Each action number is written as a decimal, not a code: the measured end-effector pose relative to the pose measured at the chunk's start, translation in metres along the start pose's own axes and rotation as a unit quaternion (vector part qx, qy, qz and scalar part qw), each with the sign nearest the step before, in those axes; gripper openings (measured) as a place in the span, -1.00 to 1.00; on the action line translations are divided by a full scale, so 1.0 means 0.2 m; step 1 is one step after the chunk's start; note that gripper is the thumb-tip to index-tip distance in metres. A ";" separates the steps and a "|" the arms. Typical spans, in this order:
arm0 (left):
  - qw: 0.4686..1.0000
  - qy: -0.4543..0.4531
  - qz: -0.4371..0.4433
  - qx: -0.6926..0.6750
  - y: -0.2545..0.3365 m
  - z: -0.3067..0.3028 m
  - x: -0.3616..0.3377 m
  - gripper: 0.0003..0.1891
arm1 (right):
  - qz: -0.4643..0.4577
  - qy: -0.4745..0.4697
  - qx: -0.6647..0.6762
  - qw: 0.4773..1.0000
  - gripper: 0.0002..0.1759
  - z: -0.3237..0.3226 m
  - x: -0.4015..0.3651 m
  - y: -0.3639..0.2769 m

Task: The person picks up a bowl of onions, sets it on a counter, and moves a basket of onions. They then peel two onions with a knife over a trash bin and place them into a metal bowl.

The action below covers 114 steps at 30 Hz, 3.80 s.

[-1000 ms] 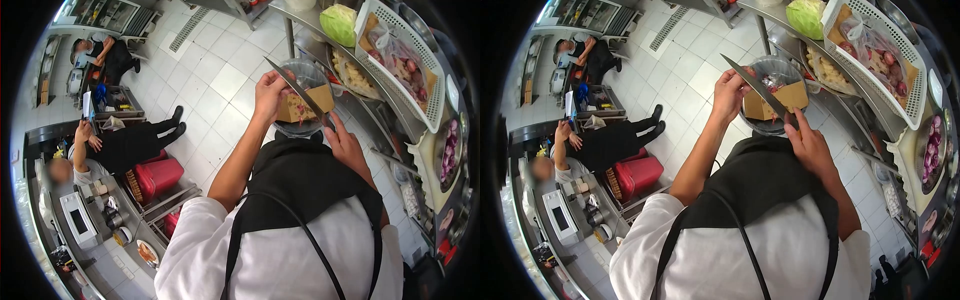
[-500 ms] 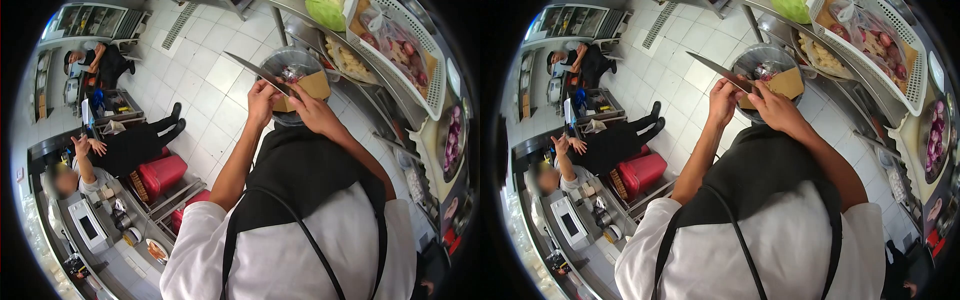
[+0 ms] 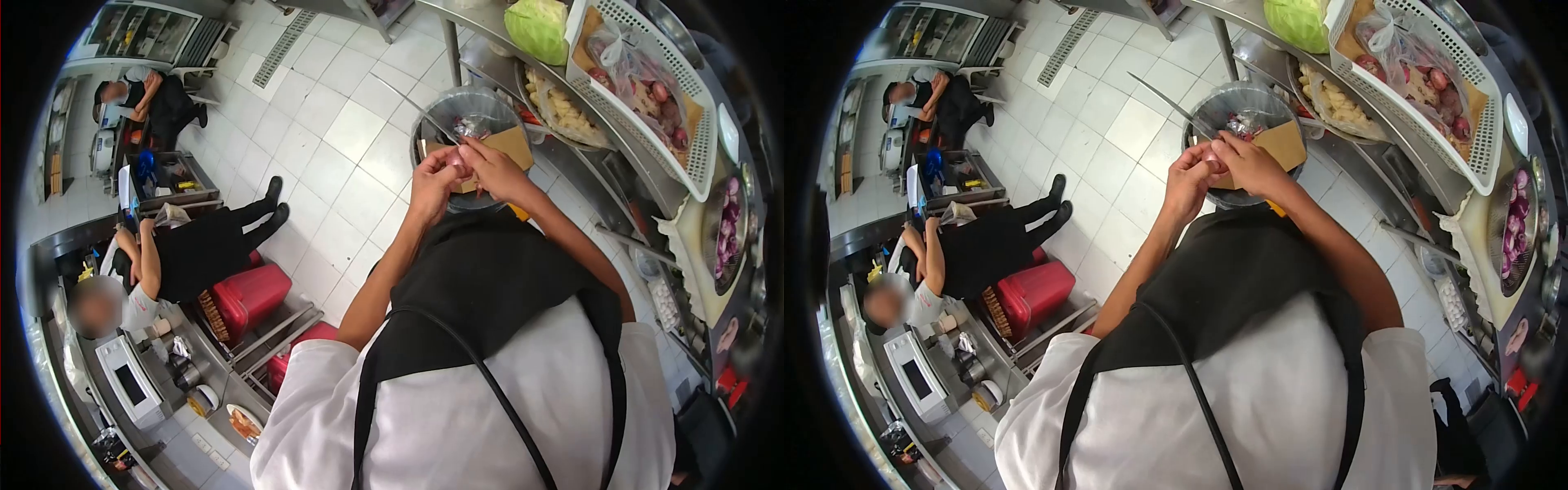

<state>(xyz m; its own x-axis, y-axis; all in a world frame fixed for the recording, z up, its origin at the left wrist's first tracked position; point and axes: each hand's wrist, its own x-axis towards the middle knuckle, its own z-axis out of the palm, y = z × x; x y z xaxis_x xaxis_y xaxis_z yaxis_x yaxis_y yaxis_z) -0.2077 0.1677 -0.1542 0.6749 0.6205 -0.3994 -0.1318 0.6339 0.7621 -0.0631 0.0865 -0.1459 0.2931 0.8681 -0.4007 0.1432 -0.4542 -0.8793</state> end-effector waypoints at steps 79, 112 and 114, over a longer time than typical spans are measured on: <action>0.977 -0.104 -0.107 -0.151 0.37 0.00 -0.10 -0.67 | -0.099 0.161 -0.098 0.977 -0.21 0.16 -0.44 -0.53; 0.992 -0.022 -0.006 -0.125 0.28 0.23 -0.05 -0.67 | -0.056 0.034 -0.018 0.998 -0.27 -0.26 -0.51 -0.27; 0.993 -0.048 -0.003 -0.107 0.29 0.22 -0.03 -0.65 | -0.053 0.036 -0.018 0.998 -0.27 -0.26 -0.51 -0.27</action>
<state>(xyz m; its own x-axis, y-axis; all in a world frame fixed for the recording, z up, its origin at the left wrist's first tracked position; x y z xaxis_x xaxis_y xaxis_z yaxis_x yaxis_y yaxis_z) -0.1878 0.1814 -0.0856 0.7405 0.5765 -0.3453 -0.2726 0.7274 0.6297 -0.0508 0.0125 -0.0434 0.3422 0.8952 -0.2854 0.2105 -0.3691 -0.9053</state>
